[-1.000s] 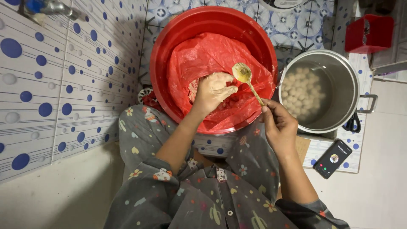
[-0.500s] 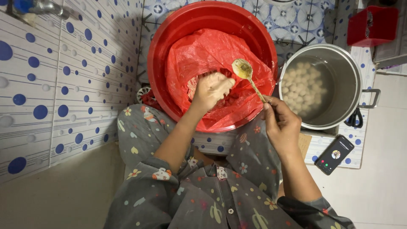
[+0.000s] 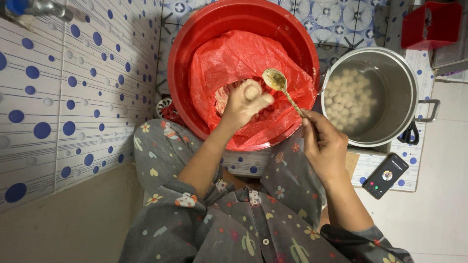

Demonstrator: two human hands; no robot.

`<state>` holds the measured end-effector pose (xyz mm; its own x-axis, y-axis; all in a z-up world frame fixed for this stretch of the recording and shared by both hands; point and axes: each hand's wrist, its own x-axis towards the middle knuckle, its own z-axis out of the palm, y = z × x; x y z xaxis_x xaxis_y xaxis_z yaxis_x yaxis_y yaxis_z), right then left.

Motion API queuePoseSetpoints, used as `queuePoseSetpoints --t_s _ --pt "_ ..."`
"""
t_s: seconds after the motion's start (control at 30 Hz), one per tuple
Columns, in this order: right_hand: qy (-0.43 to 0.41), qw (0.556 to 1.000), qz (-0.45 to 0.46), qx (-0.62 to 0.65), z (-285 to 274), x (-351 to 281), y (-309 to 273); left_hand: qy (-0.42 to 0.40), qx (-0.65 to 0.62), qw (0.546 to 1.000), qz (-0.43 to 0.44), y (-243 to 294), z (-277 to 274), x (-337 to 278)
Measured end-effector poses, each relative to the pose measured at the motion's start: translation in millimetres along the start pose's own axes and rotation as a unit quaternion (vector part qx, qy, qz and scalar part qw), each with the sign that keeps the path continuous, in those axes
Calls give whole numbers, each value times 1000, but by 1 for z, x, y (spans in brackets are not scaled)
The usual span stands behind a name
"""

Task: Forming meatballs from dough using a spoon and hands and placing them into a pot of water

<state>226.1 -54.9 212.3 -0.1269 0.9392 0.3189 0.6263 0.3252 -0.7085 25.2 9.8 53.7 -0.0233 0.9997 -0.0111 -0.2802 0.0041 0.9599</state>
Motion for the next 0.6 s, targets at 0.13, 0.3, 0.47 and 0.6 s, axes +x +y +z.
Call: queuePoseSetpoints --t_s 0.13,0.3,0.47,0.6 --pt "11 999 -20 -26 1 0 -2 -45 -25 998 38 18 7 -1" --pt "20 995 -48 -81 0 -3 -3 3 -144 989 -36 38 23 0" --pt "24 979 -123 -163 8 -11 15 26 -74 996 32 23 21 0" --pt "20 974 -130 -187 14 -13 19 24 -32 999 -19 11 18 6"
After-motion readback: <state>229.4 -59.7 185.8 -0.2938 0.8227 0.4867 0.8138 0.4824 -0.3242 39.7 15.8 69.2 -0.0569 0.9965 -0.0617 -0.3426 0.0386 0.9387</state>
